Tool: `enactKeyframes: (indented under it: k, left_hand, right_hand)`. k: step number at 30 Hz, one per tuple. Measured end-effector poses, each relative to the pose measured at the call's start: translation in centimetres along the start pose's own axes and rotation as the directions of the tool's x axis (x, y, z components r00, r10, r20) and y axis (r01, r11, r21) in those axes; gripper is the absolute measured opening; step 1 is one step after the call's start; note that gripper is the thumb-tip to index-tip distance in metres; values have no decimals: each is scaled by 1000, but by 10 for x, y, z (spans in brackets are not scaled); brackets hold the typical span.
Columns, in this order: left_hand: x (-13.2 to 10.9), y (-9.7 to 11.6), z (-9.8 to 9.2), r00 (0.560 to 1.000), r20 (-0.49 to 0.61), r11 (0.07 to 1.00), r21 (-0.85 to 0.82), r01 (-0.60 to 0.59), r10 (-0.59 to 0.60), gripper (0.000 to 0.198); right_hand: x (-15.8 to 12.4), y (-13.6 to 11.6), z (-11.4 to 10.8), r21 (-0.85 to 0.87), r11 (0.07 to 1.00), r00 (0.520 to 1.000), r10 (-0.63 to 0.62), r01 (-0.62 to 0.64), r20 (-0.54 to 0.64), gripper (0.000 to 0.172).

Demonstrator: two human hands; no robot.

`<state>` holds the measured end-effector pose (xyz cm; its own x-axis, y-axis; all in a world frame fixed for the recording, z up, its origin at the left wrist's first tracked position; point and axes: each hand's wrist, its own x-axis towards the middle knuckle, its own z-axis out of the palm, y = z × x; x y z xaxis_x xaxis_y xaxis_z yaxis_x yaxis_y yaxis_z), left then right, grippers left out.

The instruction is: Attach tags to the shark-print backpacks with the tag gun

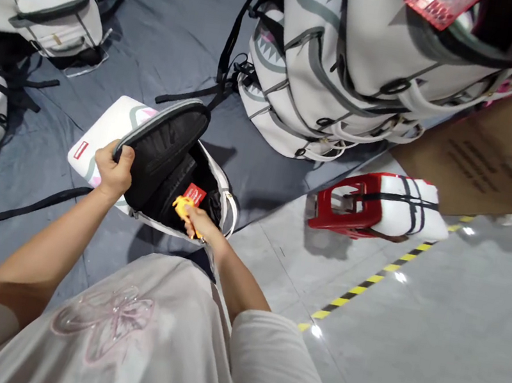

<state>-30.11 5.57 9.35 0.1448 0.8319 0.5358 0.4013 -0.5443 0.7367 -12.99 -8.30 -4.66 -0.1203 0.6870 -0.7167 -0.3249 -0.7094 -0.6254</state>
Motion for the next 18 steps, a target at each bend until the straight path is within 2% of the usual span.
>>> enactKeyframes:
  k: [3,5,7,9,11,13,14,15,16,17,18]
  left_hand:
    - [2,16,3,974,182,990,-57,-128,136,54]
    - [6,24,7,915,314,966,-120,-227,254,51]
    - [12,25,10,856,400,944,-169,-282,327,50]
    - [21,15,9,847,429,949,-166,-269,315,50]
    - [26,1,0,905,357,973,-82,-214,229,48]
    - [19,-8,-15,981,122,984,74,-163,153,41]
    - [8,-7,-23,986,-31,976,151,-157,163,39]
    - [-8,-3,-28,966,-147,962,201,-183,214,38]
    - [-28,5,-31,937,-188,944,210,-255,295,37]
    - [-52,15,-28,914,-156,920,183,-346,375,35]
    - [-76,26,-21,895,-7,893,73,-444,445,24]
  right_hand:
    - [-9,-8,6,-92,996,999,25,-21,40,35]
    - [-13,-24,9,-228,973,994,60,-38,90,35]
    - [-16,-52,6,-450,892,999,36,-34,-4,36]
    - [-18,-89,-1,-659,748,982,-61,-74,-179,36]
    - [-19,-129,-8,-795,590,973,-68,-141,-222,33]
    - [-17,-164,-12,-906,356,971,20,-229,-237,37]
    - [-14,-179,-11,-933,241,963,61,-268,-261,40]
    - [-11,-190,-9,-943,150,954,87,-297,-287,43]
    - [-7,-200,-6,-944,101,948,92,-313,-305,46]
    - [-3,-207,-2,-948,85,951,69,-307,-302,47]
    - [1,-213,1,-958,87,962,29,-273,-271,48]
